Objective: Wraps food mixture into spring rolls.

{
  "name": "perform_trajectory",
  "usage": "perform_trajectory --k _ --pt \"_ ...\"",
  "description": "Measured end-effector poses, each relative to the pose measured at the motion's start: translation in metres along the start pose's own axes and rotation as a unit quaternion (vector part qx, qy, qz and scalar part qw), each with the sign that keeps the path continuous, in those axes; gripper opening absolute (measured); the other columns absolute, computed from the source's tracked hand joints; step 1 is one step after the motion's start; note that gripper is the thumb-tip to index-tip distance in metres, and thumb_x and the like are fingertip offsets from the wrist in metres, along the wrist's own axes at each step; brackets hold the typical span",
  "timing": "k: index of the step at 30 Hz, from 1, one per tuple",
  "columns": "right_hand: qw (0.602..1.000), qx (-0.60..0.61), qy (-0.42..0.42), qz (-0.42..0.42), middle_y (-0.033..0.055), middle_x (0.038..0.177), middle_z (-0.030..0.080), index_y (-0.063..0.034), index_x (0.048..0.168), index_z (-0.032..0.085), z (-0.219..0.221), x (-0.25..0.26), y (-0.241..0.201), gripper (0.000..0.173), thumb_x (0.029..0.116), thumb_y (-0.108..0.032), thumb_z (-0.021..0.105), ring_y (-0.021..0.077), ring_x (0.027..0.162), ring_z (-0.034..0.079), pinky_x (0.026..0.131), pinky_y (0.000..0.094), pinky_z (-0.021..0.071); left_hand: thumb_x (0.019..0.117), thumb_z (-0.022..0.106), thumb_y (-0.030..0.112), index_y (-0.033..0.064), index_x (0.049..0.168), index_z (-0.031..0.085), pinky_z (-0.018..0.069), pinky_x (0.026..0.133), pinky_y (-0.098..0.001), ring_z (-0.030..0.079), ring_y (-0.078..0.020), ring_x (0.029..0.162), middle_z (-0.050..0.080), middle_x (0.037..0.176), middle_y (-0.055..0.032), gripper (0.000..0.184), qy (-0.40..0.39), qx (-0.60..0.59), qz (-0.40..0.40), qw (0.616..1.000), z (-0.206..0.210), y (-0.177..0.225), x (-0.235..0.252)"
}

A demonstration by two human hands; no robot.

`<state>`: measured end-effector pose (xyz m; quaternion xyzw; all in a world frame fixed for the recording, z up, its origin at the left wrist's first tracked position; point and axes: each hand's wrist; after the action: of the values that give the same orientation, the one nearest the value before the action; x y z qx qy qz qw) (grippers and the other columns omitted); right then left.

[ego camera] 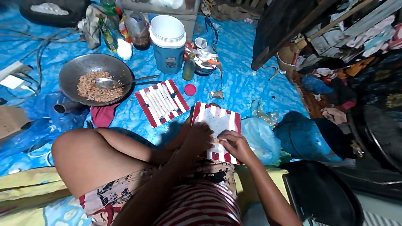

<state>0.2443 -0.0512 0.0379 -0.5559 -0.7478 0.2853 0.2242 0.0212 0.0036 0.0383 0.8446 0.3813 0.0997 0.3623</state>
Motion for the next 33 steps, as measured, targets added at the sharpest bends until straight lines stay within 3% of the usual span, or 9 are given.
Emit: perform_trajectory --k 8,10,12,14,21,25,27,30,33 --pt "0.999 -0.025 -0.014 -0.022 0.0192 0.106 0.074 0.0030 0.099 0.076 0.013 0.011 -0.009 0.018 0.0957 -0.011 0.064 0.0305 0.103 0.070 0.094 0.0404 0.0552 0.0970 0.069 0.030 0.0041 0.122 0.072 0.0331 0.115 -0.0565 0.055 -0.0408 0.128 0.068 0.126 -0.0198 0.036 -0.020 0.012 -0.014 1.000 -0.004 -0.010 -0.003" --pt "0.999 -0.018 -0.044 0.020 0.0220 0.113 0.070 0.0044 0.110 0.071 0.006 0.012 -0.014 0.028 0.0948 -0.019 0.069 0.0306 0.101 0.069 0.091 0.0408 0.0554 0.0965 0.070 0.031 0.0047 0.125 0.072 0.0345 0.114 -0.0570 0.055 -0.0405 0.128 0.068 0.126 -0.0198 0.039 -0.014 0.009 -0.005 1.000 -0.004 -0.013 -0.004" --pt "0.995 -0.023 -0.085 0.054 0.0236 0.127 0.065 0.0040 0.127 0.066 0.004 0.016 -0.018 0.047 0.0926 -0.026 0.074 0.0334 0.114 0.065 0.100 0.0432 0.0524 0.0959 0.071 0.032 0.0051 0.128 0.070 0.0359 0.113 -0.0569 0.055 -0.0405 0.127 0.067 0.127 -0.0196 0.042 -0.013 0.010 0.006 1.000 -0.003 -0.016 -0.003" --pt "0.991 -0.036 -0.112 0.058 0.0243 0.132 0.062 0.0028 0.134 0.064 0.005 0.019 -0.019 0.050 0.0937 -0.026 0.074 0.0356 0.121 0.060 0.105 0.0443 0.0488 0.0951 0.072 0.032 0.0041 0.127 0.070 0.0372 0.112 -0.0574 0.056 -0.0412 0.127 0.067 0.126 -0.0206 0.043 -0.008 0.004 0.020 1.000 -0.002 -0.020 -0.002" --pt "0.997 -0.040 -0.073 -0.001 0.0230 0.113 0.070 0.0032 0.112 0.075 0.011 0.022 -0.011 0.025 0.0953 -0.015 0.069 0.0337 0.109 0.067 0.099 0.0416 0.0531 0.0962 0.069 0.036 0.0044 0.123 0.072 0.0361 0.112 -0.0572 0.056 -0.0406 0.126 0.068 0.123 -0.0205 0.041 -0.005 0.029 0.037 0.999 0.003 -0.020 0.001" --pt "0.997 -0.048 -0.058 0.014 0.0235 0.118 0.069 0.0027 0.119 0.073 0.007 0.014 -0.009 0.036 0.0931 -0.023 0.074 0.0340 0.111 0.066 0.099 0.0412 0.0530 0.0988 0.066 0.033 0.0064 0.122 0.073 0.0313 0.115 -0.0599 0.057 -0.0396 0.126 0.068 0.123 -0.0189 0.036 -0.015 0.028 0.043 0.999 -0.001 -0.014 0.001" --pt "0.997 -0.052 -0.054 0.009 0.0236 0.116 0.070 0.0032 0.117 0.074 0.007 0.011 -0.007 0.033 0.0944 -0.020 0.072 0.0355 0.112 0.066 0.101 0.0424 0.0520 0.1000 0.065 0.031 0.0064 0.122 0.073 0.0291 0.115 -0.0618 0.057 -0.0401 0.125 0.068 0.123 -0.0192 0.034 -0.019 0.022 0.044 0.999 -0.002 -0.011 -0.001" --pt "0.998 -0.053 -0.032 -0.015 0.0217 0.111 0.071 0.0021 0.113 0.076 0.009 0.008 -0.001 0.029 0.0942 -0.020 0.072 0.0334 0.106 0.068 0.097 0.0404 0.0539 0.1010 0.063 0.030 0.0073 0.122 0.074 0.0352 0.112 -0.0581 0.057 -0.0393 0.124 0.068 0.122 -0.0191 0.032 -0.032 0.036 0.037 0.998 -0.004 -0.007 0.000" --pt "0.998 -0.052 -0.039 -0.003 0.0224 0.116 0.070 0.0032 0.118 0.074 0.004 0.004 0.000 0.040 0.0905 -0.025 0.077 0.0343 0.110 0.066 0.099 0.0415 0.0532 0.1004 0.064 0.033 0.0070 0.126 0.072 0.0385 0.111 -0.0543 0.056 -0.0391 0.127 0.067 0.126 -0.0193 0.037 -0.039 0.050 0.032 0.997 -0.005 -0.007 0.002"
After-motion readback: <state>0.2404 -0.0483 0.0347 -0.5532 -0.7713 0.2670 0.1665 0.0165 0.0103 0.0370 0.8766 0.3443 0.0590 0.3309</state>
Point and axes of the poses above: each hand's wrist, its own x-axis towards the middle knuckle, its own z-axis out of the palm, y = z × x
